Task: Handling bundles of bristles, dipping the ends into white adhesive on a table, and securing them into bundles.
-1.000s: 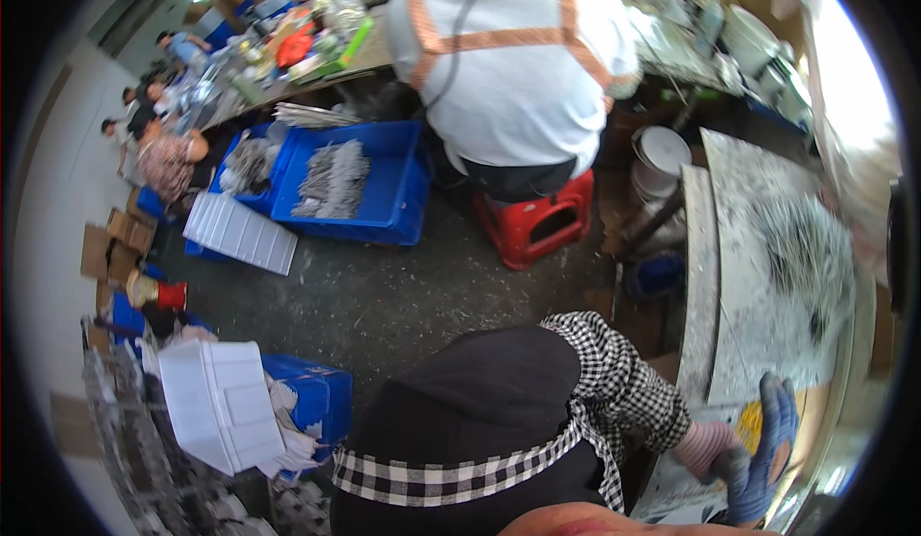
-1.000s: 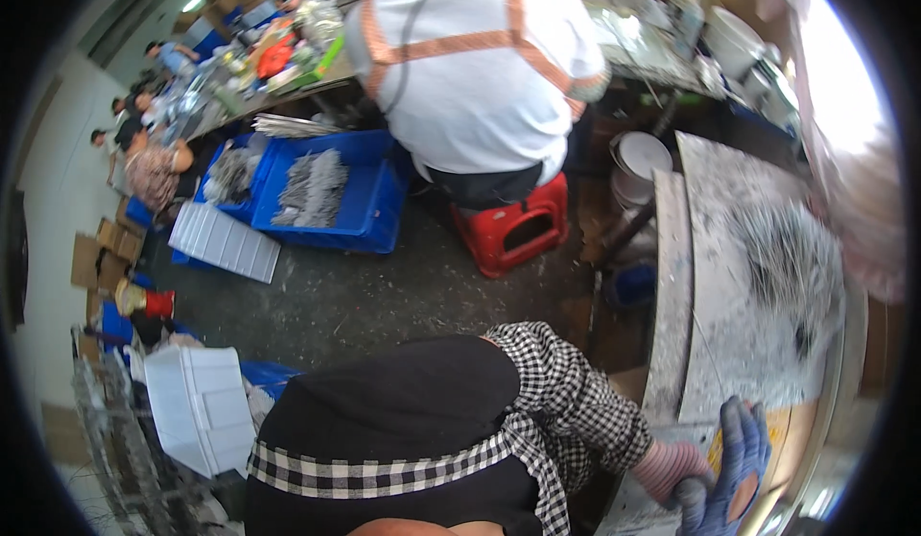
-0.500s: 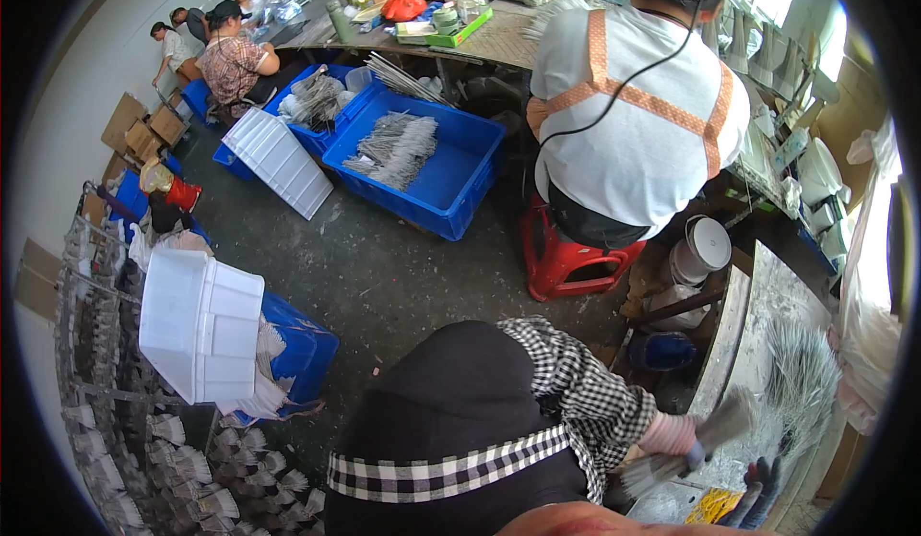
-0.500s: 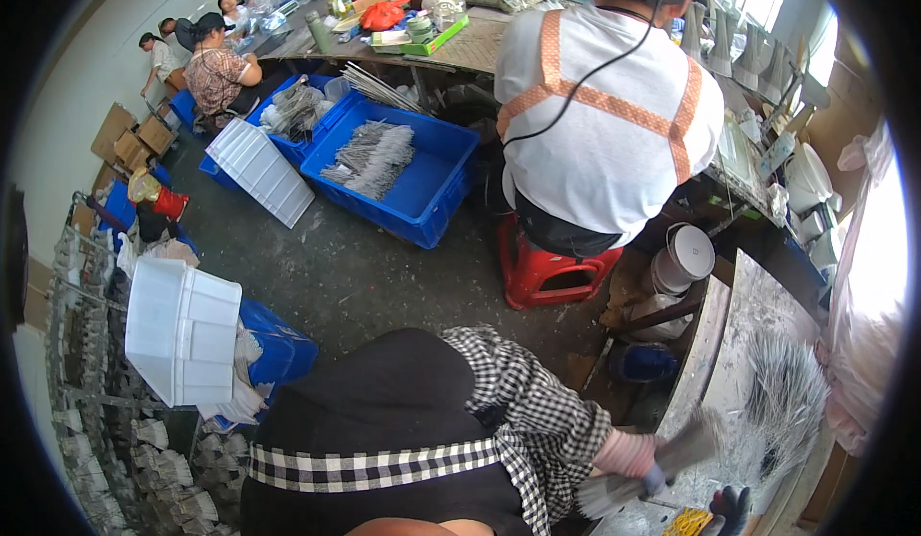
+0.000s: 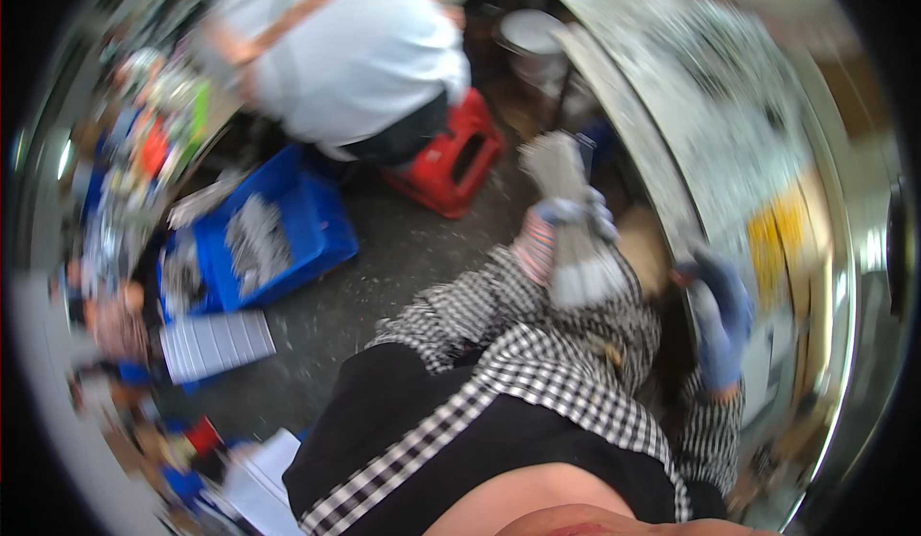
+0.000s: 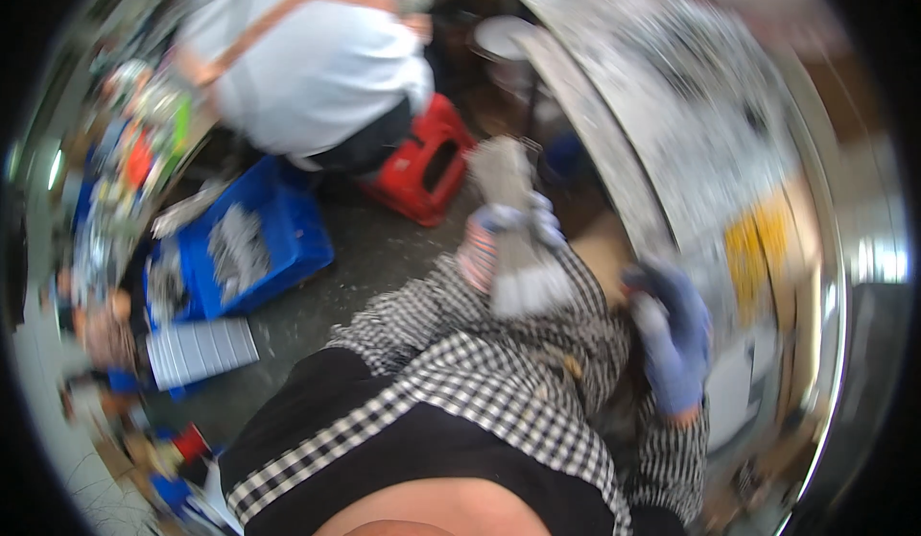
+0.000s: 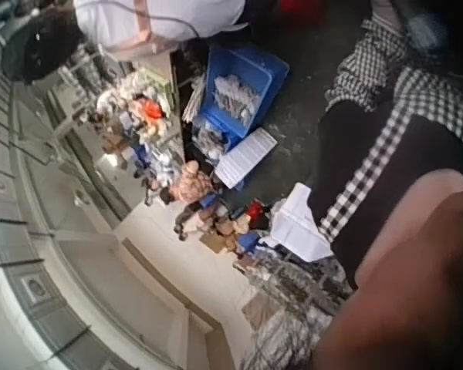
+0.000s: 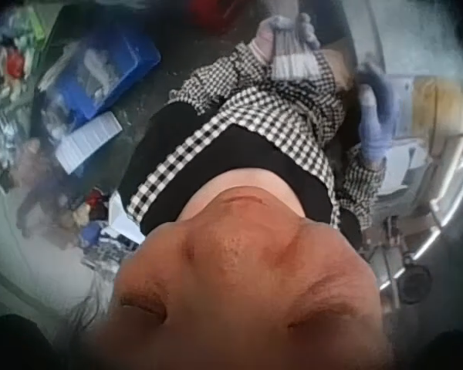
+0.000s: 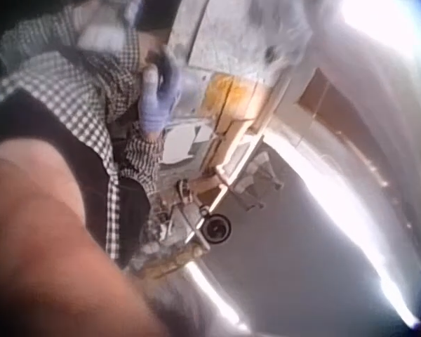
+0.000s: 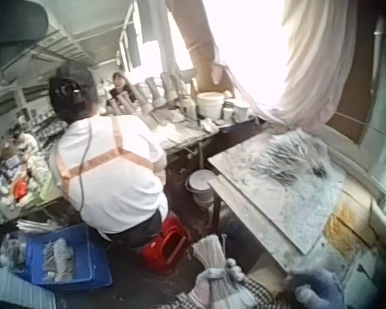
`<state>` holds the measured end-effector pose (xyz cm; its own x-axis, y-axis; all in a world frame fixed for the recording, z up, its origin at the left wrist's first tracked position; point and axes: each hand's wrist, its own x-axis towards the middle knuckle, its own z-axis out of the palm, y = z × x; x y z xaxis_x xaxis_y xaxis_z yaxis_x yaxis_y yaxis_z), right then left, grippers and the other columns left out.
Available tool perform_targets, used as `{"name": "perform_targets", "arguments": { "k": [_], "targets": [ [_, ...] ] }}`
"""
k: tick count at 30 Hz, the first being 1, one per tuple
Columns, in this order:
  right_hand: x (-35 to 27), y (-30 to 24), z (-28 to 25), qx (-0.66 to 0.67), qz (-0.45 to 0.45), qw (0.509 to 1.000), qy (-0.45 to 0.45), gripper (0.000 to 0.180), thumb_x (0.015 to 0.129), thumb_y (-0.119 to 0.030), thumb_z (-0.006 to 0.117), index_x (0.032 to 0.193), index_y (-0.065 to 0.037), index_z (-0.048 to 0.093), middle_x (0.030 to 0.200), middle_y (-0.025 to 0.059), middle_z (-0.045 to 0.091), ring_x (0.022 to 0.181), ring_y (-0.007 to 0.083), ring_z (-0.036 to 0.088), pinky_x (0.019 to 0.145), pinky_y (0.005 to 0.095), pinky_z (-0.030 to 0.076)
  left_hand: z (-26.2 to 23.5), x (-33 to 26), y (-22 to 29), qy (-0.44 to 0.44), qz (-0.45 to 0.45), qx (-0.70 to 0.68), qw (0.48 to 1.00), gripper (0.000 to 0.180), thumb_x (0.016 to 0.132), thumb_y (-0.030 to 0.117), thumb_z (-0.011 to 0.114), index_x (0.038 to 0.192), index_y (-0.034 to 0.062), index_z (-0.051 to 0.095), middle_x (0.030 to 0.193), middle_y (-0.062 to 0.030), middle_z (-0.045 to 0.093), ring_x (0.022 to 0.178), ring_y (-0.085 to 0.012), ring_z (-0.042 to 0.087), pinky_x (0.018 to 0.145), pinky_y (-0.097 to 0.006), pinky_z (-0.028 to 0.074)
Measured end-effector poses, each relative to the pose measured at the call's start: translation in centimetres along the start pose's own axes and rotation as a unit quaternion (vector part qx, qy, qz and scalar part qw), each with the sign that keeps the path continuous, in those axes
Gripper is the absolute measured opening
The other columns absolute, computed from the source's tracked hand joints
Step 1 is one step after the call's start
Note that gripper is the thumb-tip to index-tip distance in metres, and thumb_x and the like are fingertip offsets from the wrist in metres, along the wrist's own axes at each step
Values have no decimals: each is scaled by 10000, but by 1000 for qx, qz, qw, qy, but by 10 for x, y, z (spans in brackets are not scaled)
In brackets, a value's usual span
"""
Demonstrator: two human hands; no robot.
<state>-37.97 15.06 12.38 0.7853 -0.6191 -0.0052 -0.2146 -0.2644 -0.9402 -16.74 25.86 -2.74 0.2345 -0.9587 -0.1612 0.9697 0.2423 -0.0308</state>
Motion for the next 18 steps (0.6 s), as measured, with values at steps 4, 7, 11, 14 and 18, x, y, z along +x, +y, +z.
{"name": "perform_targets", "arguments": {
  "k": [4, 7, 11, 14, 18],
  "targets": [
    [-17, 31, 21, 129, 59, 990, 1, 330, 941, -84, 599, 1238, 58, 600, 1098, 139, 697, 1029, 190, 666, 913, 312, 522, -17, -3, -1, -48, -63, -10, 997, 330, 760, 139, 668, 1074, 82, 584, 929, -25, 621, 913, -193, 622, 965, -391, 486],
    [-29, 34, 27, 89, 62, 994, 19, 305, 941, -111, 617, 1210, 32, 622, 1088, 117, 702, 1015, 168, 666, 902, 311, 522, -15, -5, -2, -62, -108, 25, 992, 312, 795, 139, 650, 1096, 100, 577, 945, -23, 625, 931, -193, 621, 976, -400, 482],
    [-14, 39, 24, 111, 139, 982, 68, 315, 956, -178, 627, 1209, 10, 630, 1088, 107, 702, 1011, 160, 659, 899, 304, 512, -8, 4, -8, -71, -193, 79, 975, 347, 796, 144, 669, 1120, 98, 553, 897, -36, 595, 886, -209, 610, 969, -411, 485],
    [19, 58, 24, 163, 134, 972, 106, 374, 975, -250, 611, 1239, 15, 615, 1082, 95, 680, 1002, 148, 631, 894, 296, 503, -2, 17, -17, -87, -263, 157, 948, 366, 789, 141, 680, 1126, 92, 544, 870, -45, 578, 848, -218, 606, 952, -423, 492],
    [50, 91, 33, 272, 118, 945, 136, 383, 996, -309, 612, 1243, -18, 628, 1030, 63, 664, 885, 106, 607, 799, 257, 505, -1, 33, -34, -102, -344, 143, 923, 429, 776, 152, 710, 1162, 60, 545, 868, -90, 600, 852, -254, 633, 907, -471, 519]
  ]
}}
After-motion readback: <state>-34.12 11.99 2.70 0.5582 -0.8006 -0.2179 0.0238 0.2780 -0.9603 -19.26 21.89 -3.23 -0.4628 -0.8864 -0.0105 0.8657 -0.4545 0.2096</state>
